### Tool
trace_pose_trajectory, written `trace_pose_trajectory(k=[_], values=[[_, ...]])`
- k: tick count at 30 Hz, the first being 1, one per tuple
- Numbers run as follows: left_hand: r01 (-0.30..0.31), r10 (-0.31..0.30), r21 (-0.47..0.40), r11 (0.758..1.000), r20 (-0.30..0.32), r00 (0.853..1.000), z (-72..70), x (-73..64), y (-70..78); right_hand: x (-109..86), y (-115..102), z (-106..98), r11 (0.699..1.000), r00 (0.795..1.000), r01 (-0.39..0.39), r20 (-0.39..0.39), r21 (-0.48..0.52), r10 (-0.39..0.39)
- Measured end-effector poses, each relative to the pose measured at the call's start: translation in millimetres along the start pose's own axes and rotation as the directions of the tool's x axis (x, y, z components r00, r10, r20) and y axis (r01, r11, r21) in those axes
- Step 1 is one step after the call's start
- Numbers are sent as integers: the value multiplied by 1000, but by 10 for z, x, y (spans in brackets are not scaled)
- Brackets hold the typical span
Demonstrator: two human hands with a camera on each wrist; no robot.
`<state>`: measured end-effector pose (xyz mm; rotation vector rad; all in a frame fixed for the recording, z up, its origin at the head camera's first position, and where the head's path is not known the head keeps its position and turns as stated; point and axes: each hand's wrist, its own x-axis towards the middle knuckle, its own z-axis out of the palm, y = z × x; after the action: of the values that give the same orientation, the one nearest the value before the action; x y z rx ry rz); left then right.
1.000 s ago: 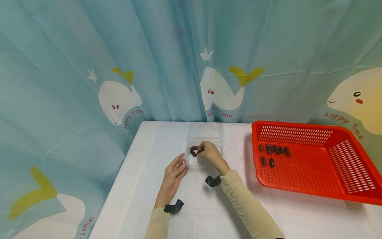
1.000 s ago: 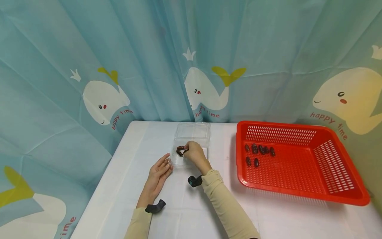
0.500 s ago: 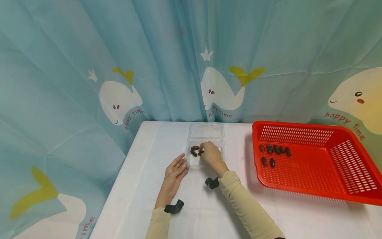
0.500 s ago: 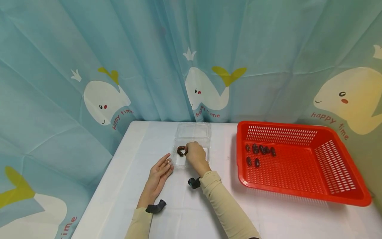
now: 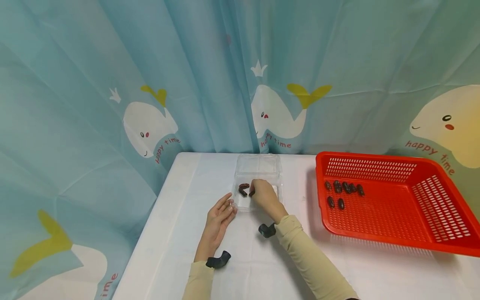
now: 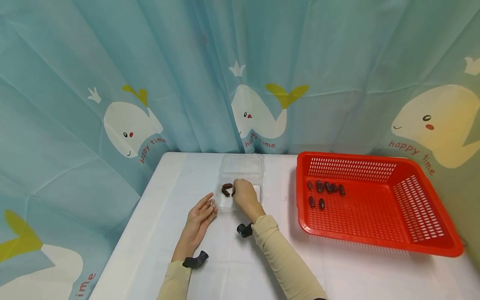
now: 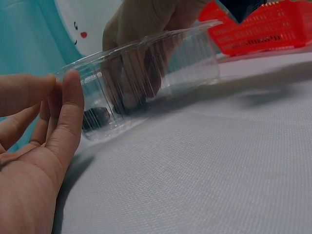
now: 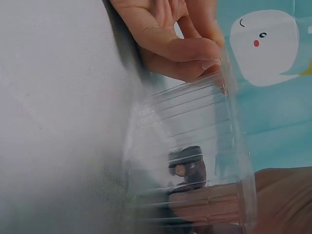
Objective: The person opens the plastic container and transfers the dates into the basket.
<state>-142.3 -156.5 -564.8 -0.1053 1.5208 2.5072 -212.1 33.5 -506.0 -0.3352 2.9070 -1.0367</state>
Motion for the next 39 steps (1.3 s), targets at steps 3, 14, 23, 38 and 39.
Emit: trace_pose_trajectory(k=[3, 14, 23, 38, 39], values=[[0, 0, 4, 1000, 4, 1000, -5, -9, -2, -7, 17, -6, 1000, 1000, 7, 6, 15, -7], [-1, 1, 17, 1000, 14, 1000, -5, 9, 10, 23, 89, -76, 980, 990, -94, 120, 178, 73], [4, -3, 17, 1000, -5, 1000, -5, -2, 12, -17, 137, -172, 924, 974, -173, 198, 340, 109], [-8, 8, 24, 1000, 2, 1000, -7, -1, 6, -76, 155, -401, 834, 966, -198, 247, 515, 77], [-8, 8, 25, 1000, 2, 1000, -4, -4, 4, -82, 160, -416, 824, 965, -200, 251, 530, 73]])
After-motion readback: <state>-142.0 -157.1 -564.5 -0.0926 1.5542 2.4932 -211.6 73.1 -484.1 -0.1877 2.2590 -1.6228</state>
